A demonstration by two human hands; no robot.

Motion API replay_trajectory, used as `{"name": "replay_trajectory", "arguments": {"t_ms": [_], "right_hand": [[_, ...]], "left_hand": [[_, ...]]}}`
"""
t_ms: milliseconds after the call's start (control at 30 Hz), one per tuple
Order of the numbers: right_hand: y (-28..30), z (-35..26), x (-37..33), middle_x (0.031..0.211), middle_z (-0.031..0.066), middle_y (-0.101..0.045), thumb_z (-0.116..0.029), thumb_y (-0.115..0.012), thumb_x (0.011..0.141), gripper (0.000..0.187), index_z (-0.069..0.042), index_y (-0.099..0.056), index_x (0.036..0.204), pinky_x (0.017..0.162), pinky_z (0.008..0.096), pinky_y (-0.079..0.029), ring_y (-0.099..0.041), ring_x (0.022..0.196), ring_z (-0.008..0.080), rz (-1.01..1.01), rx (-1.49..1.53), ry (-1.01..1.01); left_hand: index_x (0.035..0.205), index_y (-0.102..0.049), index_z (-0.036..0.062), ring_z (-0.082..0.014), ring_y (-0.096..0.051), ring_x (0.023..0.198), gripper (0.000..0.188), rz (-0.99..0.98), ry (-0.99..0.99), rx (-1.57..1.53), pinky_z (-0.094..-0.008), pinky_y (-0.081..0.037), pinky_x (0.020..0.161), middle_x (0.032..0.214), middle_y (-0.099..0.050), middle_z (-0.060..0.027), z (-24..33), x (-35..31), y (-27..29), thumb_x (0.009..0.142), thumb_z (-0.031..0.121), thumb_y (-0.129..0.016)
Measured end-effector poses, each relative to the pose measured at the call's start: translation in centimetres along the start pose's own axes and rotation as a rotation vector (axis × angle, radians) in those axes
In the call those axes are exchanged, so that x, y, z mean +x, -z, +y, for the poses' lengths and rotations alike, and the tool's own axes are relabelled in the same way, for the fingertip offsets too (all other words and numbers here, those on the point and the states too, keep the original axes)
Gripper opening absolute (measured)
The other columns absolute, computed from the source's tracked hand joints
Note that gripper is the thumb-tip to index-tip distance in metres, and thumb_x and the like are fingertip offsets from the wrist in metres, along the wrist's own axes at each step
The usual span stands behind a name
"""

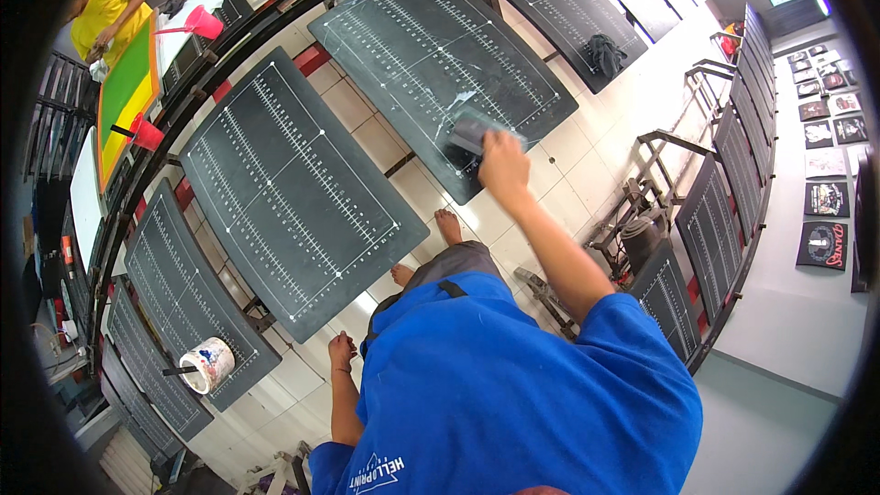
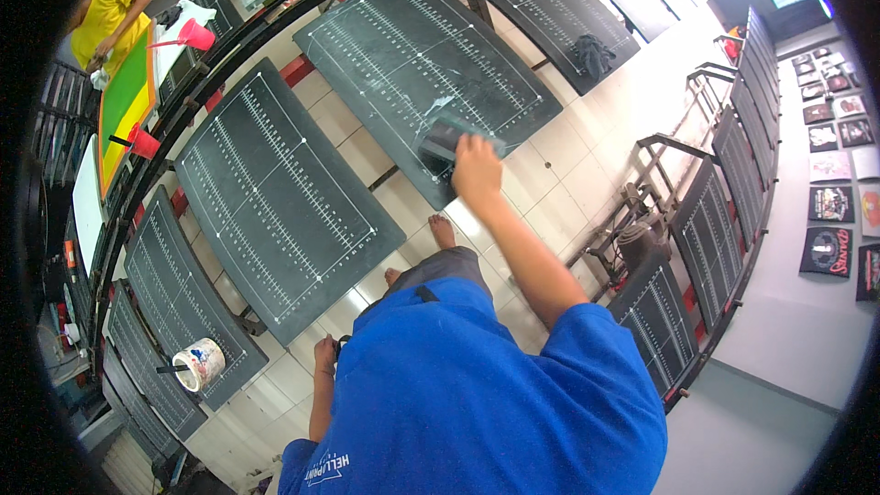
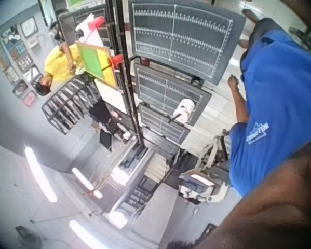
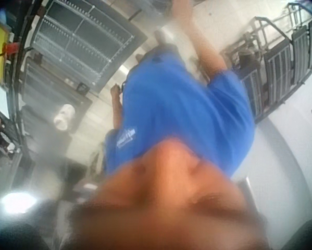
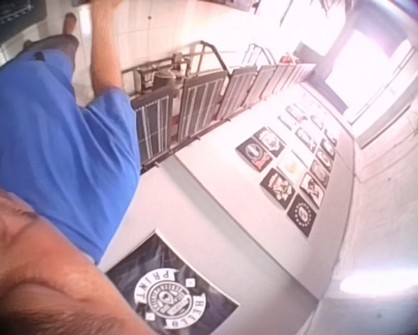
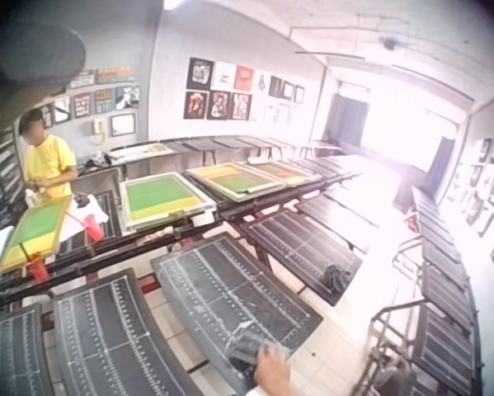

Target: The person cleans a large black printing screen by scooping a white substance from a bucket with a squeegee and spreading it across the surface. They then use a cloth to wipe the screen and the floor, repeating the process of applying the substance and wiping it down.

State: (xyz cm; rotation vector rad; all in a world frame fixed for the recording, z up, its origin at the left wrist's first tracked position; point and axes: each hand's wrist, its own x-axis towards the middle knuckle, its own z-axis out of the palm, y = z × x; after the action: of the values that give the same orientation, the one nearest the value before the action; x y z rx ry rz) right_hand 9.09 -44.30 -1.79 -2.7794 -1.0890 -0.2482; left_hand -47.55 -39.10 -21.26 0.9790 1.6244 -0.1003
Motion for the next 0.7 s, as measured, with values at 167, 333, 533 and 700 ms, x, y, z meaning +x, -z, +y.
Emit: {"name": "replay_trajectory", "arguments": {"t_ms": [167,333,533,700], "right_hand": [[2.8,-1.5,1.4,0.110,0.0127,-0.067,-0.007,-0.060,0.080,0.028,-0.009,-0.071,0.106,0.080,0.0449,-0.057,-0.067,0.101,0.0325,-0.125,0.112,0.012],[1.0,3.7,10.6,0.109,0.0114,-0.068,-0.007,-0.060,0.080,0.027,-0.011,-0.071,0.105,0.080,0.0441,-0.057,-0.067,0.101,0.0310,0.002,0.079,0.014],[0.9,0.5,3.9,0.112,0.0065,-0.067,-0.001,-0.062,0.077,0.037,-0.012,-0.070,0.112,0.084,0.0415,-0.056,-0.064,0.107,0.0272,-0.109,0.157,0.307],[2.7,6.3,0.9,0.116,0.0045,-0.069,0.000,-0.064,0.074,0.047,-0.014,-0.070,0.118,0.090,0.0386,-0.054,-0.064,0.109,0.0253,-0.173,0.169,0.436]], "left_hand": [[0.082,-0.060,0.0044,-0.0175,-0.058,0.054,0.039,0.009,-0.042,0.120,-0.0334,-0.051,0.050,0.064,-0.058,-0.0066,-0.8,-0.7,0.2,0.102,0.036,-0.051],[0.082,-0.060,0.0041,-0.0176,-0.059,0.055,0.038,-0.003,0.000,0.032,-0.0330,-0.051,0.050,0.064,-0.057,-0.0063,0.2,1.2,0.2,0.101,0.036,-0.052],[0.088,-0.062,0.0048,-0.0164,-0.060,0.058,0.028,0.047,-0.041,-0.041,-0.0310,-0.051,0.050,0.071,-0.061,-0.0052,2.0,0.9,-0.6,0.098,0.031,-0.059],[0.095,-0.065,0.0048,-0.0162,-0.062,0.063,0.014,0.001,-0.004,-0.086,-0.0297,-0.050,0.051,0.080,-0.066,-0.0074,1.2,1.2,-2.8,0.093,0.018,-0.063]]}}
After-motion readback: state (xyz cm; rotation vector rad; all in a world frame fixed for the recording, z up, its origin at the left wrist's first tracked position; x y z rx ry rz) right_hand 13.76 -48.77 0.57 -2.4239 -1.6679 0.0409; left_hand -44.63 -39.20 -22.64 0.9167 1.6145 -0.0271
